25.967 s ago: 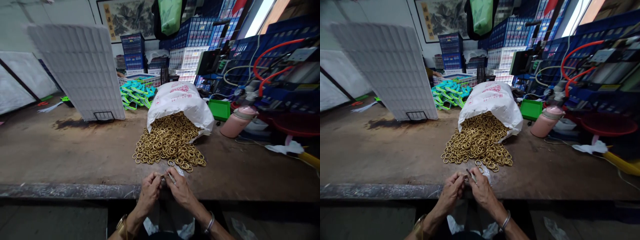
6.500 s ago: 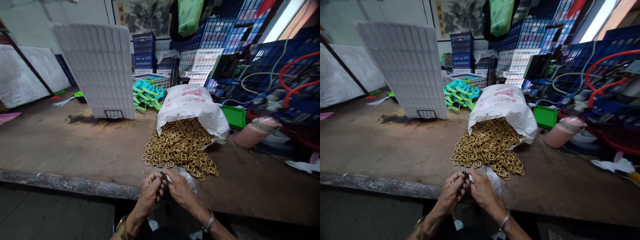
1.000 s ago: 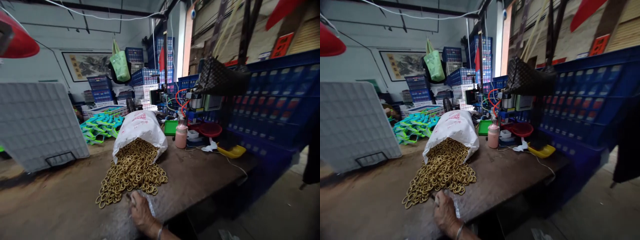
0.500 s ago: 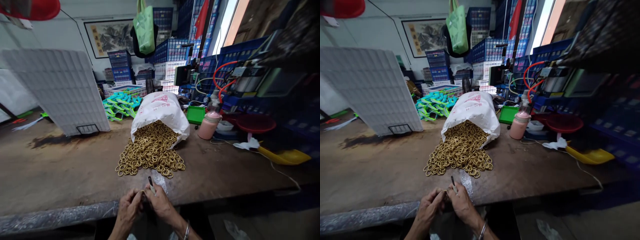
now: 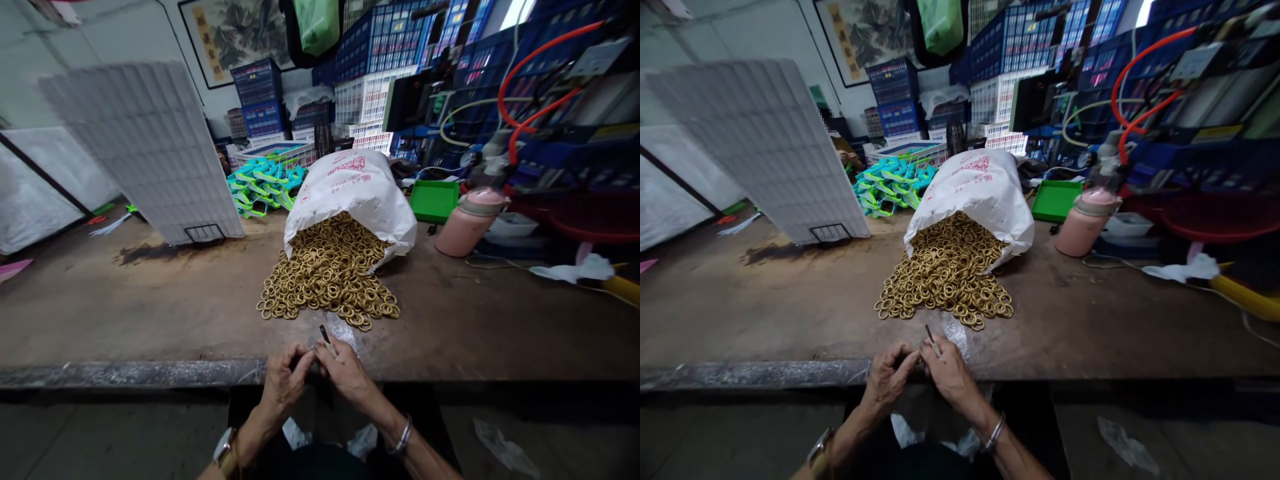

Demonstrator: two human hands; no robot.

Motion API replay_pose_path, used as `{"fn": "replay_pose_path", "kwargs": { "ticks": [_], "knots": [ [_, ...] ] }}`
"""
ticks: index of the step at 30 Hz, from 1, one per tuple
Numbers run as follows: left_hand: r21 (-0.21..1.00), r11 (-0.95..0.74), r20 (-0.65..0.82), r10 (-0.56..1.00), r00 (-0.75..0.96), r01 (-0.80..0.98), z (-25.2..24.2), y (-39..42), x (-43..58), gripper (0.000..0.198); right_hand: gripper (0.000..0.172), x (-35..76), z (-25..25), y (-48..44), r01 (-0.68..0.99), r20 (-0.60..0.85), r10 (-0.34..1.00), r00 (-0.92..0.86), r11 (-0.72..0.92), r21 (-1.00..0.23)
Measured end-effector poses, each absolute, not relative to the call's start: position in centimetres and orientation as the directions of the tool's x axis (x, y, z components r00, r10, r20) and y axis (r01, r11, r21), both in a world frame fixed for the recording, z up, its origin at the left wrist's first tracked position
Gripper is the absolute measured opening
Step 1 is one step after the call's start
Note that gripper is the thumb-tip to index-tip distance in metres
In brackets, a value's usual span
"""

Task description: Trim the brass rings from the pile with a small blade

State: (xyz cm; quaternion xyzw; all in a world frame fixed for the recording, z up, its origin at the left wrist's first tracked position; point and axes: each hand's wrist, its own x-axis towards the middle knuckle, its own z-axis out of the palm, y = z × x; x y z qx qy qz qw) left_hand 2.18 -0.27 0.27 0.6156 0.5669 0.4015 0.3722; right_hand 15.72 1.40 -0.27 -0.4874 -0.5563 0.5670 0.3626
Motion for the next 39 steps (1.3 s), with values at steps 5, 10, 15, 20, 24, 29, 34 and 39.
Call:
{"fn": "replay_pose_path", "kwargs": {
  "ticks": [5,10,15,20,24,29,34,39],
  "knots": [
    [0.98,0.191,-0.196,0.975,0.105,0.049,0.3,-0.9,2.5,0.029,0.025,15.6,-0.6,1.2,0.119,-0.115,0.963,-0.242,-0.088,-0.989],
    [0.876,0.371,-0.292,0.916,0.274,-0.309,0.3,-1.2,1.9,0.028,0.025,15.4,-1.2,1.3,0.129,-0.139,0.957,-0.257,-0.108,-0.986],
    [0.889,0.336,-0.273,0.935,0.227,-0.311,0.2,-1.3,1.5,0.025,0.027,15.0,-0.7,1.3,0.214,-0.105,0.959,-0.264,-0.048,-0.976],
    [0.905,0.329,-0.278,0.937,0.211,-0.269,0.3,-1.6,1.3,0.027,0.026,14.6,-0.3,1.6,0.297,-0.043,0.967,-0.251,0.034,-0.954],
    [0.895,0.319,-0.266,0.943,0.201,-0.312,0.6,-1.8,1.2,0.025,0.028,14.9,-0.6,1.8,0.4,-0.03,0.98,-0.194,0.051,-0.915],
    [0.924,0.28,-0.246,0.957,0.155,-0.26,0.5,-1.6,1.1,0.027,0.015,15.3,-0.8,1.2,0.62,0.08,0.935,-0.344,0.29,-0.729],
    [0.946,0.238,-0.213,0.968,0.131,-0.221,-0.3,-1.3,1.0,0.029,0.023,15.1,-0.7,0.6,0.68,0.055,0.901,-0.43,0.363,-0.637],
    [0.964,0.214,-0.195,0.973,0.127,-0.156,0.3,-1.7,0.9,0.027,0.022,15.1,-1.5,1.0,0.761,0.001,0.907,-0.421,0.353,-0.544]
  ]
}}
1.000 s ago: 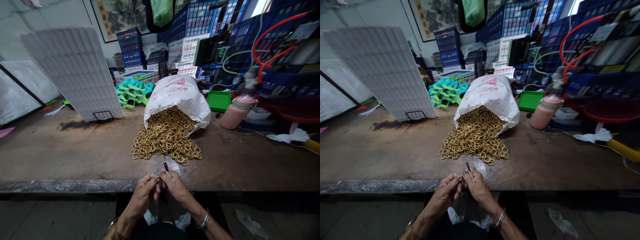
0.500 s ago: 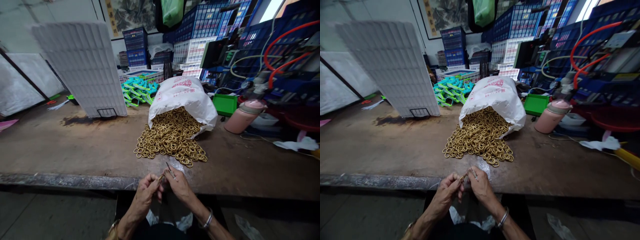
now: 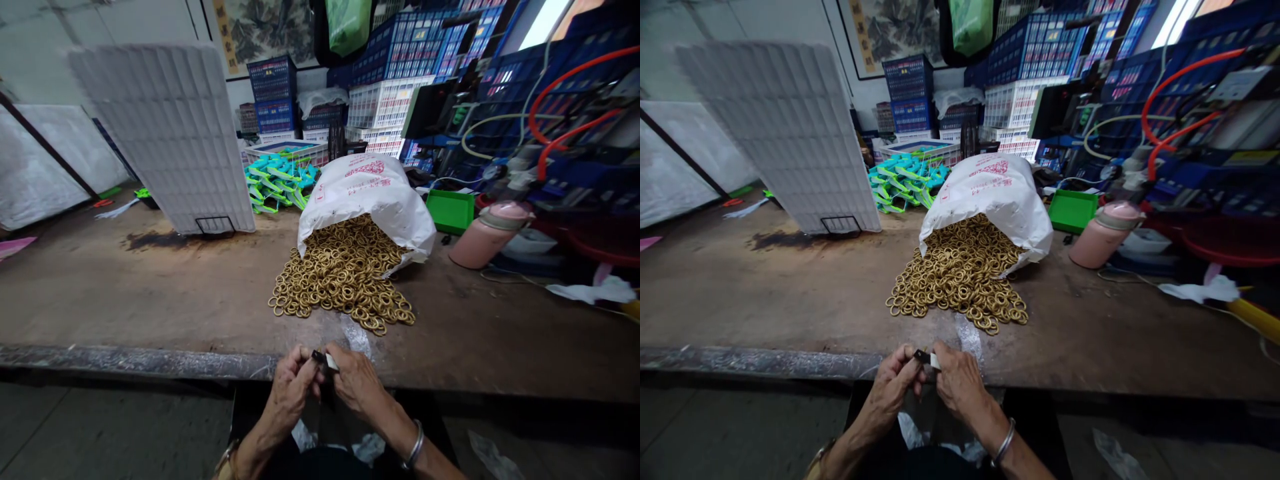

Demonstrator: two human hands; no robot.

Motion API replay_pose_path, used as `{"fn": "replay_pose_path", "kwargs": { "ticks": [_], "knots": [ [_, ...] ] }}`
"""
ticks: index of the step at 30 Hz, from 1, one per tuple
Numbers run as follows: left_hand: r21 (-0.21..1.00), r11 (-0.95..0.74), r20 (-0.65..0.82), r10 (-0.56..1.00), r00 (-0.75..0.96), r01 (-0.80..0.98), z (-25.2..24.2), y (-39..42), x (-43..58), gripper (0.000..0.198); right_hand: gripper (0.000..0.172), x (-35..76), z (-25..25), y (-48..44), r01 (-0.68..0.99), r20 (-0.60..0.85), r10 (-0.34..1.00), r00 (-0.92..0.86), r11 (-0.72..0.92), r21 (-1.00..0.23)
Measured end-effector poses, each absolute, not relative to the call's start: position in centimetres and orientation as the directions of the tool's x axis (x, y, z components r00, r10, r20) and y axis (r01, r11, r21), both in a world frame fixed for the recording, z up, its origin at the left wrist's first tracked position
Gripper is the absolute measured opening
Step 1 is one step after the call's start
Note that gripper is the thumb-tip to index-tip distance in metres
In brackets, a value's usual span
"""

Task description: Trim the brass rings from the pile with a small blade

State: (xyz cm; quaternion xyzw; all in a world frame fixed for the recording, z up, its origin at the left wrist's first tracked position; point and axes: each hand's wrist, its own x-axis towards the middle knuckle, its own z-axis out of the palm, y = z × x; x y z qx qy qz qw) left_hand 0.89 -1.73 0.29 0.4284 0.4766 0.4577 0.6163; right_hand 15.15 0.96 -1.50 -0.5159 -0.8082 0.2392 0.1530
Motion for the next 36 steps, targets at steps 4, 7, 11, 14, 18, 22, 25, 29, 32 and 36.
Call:
{"fn": "replay_pose_path", "kwargs": {
  "ticks": [4,7,11,14,18,22,25,29,32,36],
  "knots": [
    [0.944,0.255,-0.208,0.953,0.221,-0.21,1.2,-2.4,0.9,0.024,0.022,16.3,-2.1,1.9,0.864,0.024,0.956,-0.292,0.274,-0.421],
    [0.883,0.325,-0.238,0.932,0.273,-0.339,1.2,-2.4,0.9,0.021,0.022,17.8,-1.7,3.0,0.911,0.102,0.983,-0.15,0.177,-0.372],
    [0.766,0.43,-0.353,0.903,0.246,-0.478,0.6,-1.7,1.2,0.019,0.013,19.5,-0.8,4.5,0.946,0.175,0.983,0.049,0.01,-0.324],
    [0.722,0.448,-0.375,0.894,0.247,-0.528,0.4,-1.5,1.4,0.016,0.012,19.9,-0.6,5.5,0.968,0.161,0.982,0.102,-0.061,-0.243],
    [0.674,0.468,-0.361,0.884,0.298,-0.572,0.3,-1.5,1.2,0.012,0.013,19.5,-1.0,6.2,0.981,0.137,0.983,0.119,-0.095,-0.167],
    [0.594,0.516,-0.368,0.857,0.362,-0.618,-0.1,-1.5,0.7,0.015,0.014,19.3,-1.1,6.5,0.983,0.14,0.984,0.11,-0.088,-0.158],
    [0.502,0.576,-0.432,0.813,0.39,-0.644,-0.2,-1.4,0.6,0.022,0.013,19.2,-0.8,6.4,0.977,0.15,0.983,0.104,-0.073,-0.202],
    [0.563,0.549,-0.465,0.828,0.313,-0.618,0.0,-0.9,1.2,0.023,0.014,18.6,-0.5,5.7,0.928,0.172,0.985,0.006,0.058,-0.367],
    [0.724,0.457,-0.414,0.887,0.205,-0.516,0.1,-0.1,1.8,0.025,0.013,17.6,-0.6,4.7,0.808,0.169,0.976,-0.138,0.21,-0.55],
    [0.866,0.361,-0.353,0.931,0.089,-0.346,0.1,0.7,2.1,0.033,0.01,16.1,-0.7,3.4,0.636,0.18,0.948,-0.262,0.31,-0.706]
  ]
}}
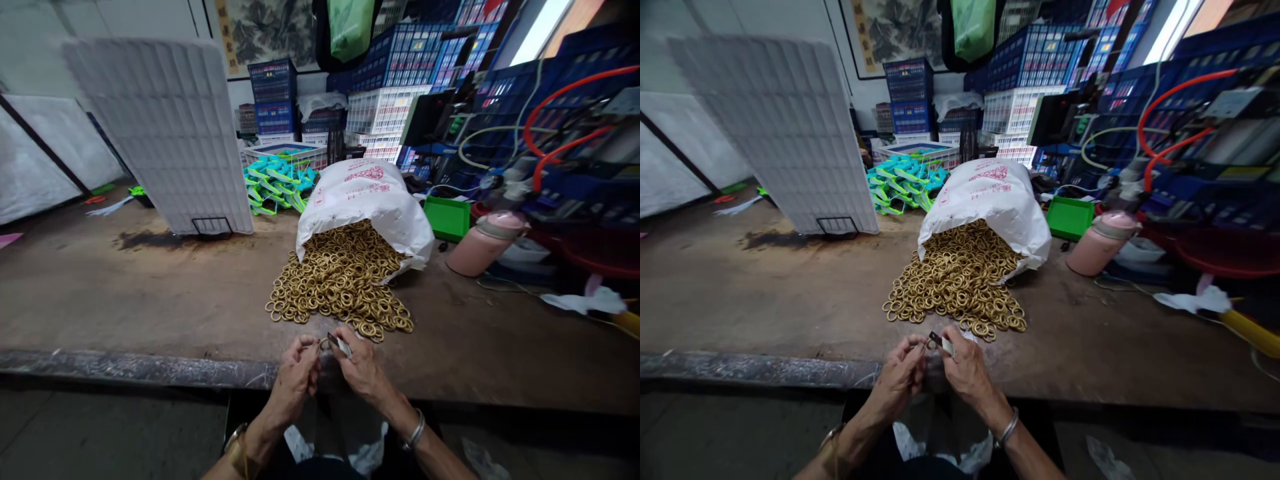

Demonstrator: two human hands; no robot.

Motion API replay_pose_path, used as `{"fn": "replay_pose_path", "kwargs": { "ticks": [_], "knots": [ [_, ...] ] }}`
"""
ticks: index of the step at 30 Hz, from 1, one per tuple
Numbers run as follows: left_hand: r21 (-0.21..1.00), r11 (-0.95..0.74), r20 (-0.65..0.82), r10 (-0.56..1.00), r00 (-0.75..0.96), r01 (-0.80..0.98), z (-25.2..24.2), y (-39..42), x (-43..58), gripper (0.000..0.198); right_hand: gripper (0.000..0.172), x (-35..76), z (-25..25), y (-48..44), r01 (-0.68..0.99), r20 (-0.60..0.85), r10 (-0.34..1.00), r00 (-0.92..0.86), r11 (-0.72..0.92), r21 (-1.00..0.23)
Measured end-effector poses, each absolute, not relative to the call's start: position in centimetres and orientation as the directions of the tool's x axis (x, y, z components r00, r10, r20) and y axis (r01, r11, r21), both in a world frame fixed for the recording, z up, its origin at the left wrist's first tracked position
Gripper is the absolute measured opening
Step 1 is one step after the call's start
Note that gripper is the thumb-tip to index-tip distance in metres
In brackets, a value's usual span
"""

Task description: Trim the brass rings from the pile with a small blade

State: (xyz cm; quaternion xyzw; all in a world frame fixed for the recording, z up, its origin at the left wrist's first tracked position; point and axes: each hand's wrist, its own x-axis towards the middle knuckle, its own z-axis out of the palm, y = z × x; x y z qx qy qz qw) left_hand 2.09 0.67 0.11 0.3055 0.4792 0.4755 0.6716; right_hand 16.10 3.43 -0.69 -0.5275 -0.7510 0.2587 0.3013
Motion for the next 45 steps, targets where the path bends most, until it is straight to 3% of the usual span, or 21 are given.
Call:
{"fn": "replay_pose_path", "kwargs": {
  "ticks": [6,10,16,20,23,27,36,40,45],
  "knots": [
    [0.903,0.338,-0.327,0.941,0.087,-0.264,0.2,0.7,1.8,0.033,0.019,14.9,-0.6,2.9,0.458,0.078,0.962,-0.261,0.194,-0.867],
    [0.95,0.271,-0.267,0.962,0.046,-0.155,0.0,0.6,1.6,0.034,0.027,14.6,-1.1,3.1,0.404,-0.018,0.961,-0.276,0.099,-0.909],
    [0.862,0.392,-0.329,0.915,0.233,-0.32,-0.5,0.4,1.4,0.033,0.025,14.3,-0.9,3.2,0.343,-0.042,0.97,-0.239,0.044,-0.938],
    [0.855,0.386,-0.317,0.918,0.238,-0.348,-0.4,0.2,1.4,0.033,0.025,14.4,-0.6,3.4,0.308,-0.126,0.966,-0.226,-0.052,-0.95],
    [0.866,0.375,-0.318,0.924,0.215,-0.33,-0.2,0.2,1.3,0.032,0.024,14.8,-0.9,3.2,0.458,-0.044,0.983,-0.18,0.044,-0.888],
    [0.87,0.379,-0.336,0.924,0.183,-0.316,-0.1,0.3,1.4,0.033,0.015,15.1,-1.6,2.4,0.671,0.021,0.958,-0.284,0.215,-0.71],
    [0.876,0.385,-0.353,0.922,0.157,-0.29,0.0,0.3,1.5,0.034,0.026,15.1,-1.8,1.7,0.791,0.015,0.915,-0.404,0.358,-0.495],
    [0.879,0.387,-0.347,0.92,0.183,-0.28,-0.2,-0.1,1.3,0.031,0.031,15.1,-2.2,1.5,0.853,0.033,0.933,-0.358,0.341,-0.394],
    [0.809,0.461,-0.371,0.881,0.293,-0.364,0.1,-1.1,1.5,0.025,0.025,16.8,-1.6,2.6,0.926,0.038,0.989,-0.146,0.15,-0.346]
  ]
}}
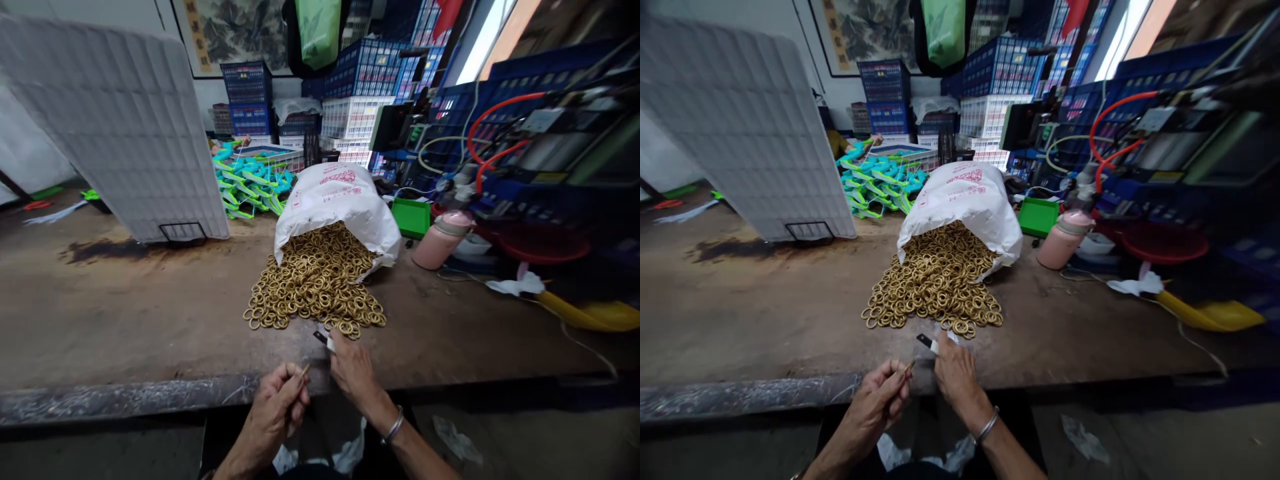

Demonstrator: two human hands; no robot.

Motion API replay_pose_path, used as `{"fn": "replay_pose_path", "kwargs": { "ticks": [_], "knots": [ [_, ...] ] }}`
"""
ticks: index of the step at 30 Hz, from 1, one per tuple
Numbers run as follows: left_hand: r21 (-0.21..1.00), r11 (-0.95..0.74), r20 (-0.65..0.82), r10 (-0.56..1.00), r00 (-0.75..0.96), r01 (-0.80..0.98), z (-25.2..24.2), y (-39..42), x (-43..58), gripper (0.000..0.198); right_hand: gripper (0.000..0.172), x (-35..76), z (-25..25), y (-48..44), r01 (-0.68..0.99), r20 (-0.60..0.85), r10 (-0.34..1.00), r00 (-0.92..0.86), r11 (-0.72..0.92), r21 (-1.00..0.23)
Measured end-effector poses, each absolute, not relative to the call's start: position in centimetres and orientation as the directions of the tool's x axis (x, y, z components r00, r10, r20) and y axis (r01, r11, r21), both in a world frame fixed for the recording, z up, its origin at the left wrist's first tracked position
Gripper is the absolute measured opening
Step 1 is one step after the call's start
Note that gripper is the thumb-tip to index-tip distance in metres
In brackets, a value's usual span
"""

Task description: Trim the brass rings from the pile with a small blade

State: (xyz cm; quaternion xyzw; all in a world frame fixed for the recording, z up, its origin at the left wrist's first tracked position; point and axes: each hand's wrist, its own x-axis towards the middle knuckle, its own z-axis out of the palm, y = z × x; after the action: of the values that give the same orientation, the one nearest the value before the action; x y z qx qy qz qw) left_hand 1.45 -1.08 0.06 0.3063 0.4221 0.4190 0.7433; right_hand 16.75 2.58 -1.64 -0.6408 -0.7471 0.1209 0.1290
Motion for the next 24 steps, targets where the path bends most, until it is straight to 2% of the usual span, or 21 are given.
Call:
{"fn": "replay_pose_path", "kwargs": {
  "ticks": [5,8,11,15,18,21,24],
  "knots": [
    [0.715,0.495,-0.382,0.868,0.317,-0.493,-0.1,-1.3,1.6,0.025,0.019,19.7,-1.0,3.9,0.936,0.148,0.988,0.048,0.007,-0.351],
    [0.681,0.495,-0.391,0.869,0.304,-0.54,-0.4,-1.0,1.6,0.023,0.018,20.6,-1.4,4.3,0.95,0.147,0.983,0.111,-0.061,-0.308],
    [0.627,0.513,-0.397,0.858,0.327,-0.586,-0.6,-0.7,1.4,0.015,0.019,20.8,-2.0,4.6,0.96,0.141,0.982,0.129,-0.089,-0.265],
    [0.509,0.574,-0.442,0.814,0.377,-0.642,-1.0,-0.3,1.0,0.014,0.01,20.8,-2.4,4.9,0.957,0.166,0.978,0.126,-0.076,-0.281],
    [0.425,0.603,-0.464,0.786,0.409,-0.676,-1.2,-0.2,0.9,0.025,0.008,21.0,-2.6,4.9,0.944,0.197,0.973,0.117,-0.048,-0.325],
    [0.474,0.572,-0.462,0.809,0.364,-0.669,-1.1,-0.1,1.1,0.026,0.01,20.7,-2.5,4.8,0.907,0.212,0.972,0.099,-0.001,-0.42],
    [0.674,0.48,-0.406,0.876,0.26,-0.562,-1.1,0.1,1.5,0.021,0.012,19.5,-2.1,4.7,0.793,0.156,0.986,0.052,0.054,-0.606]
  ]
}}
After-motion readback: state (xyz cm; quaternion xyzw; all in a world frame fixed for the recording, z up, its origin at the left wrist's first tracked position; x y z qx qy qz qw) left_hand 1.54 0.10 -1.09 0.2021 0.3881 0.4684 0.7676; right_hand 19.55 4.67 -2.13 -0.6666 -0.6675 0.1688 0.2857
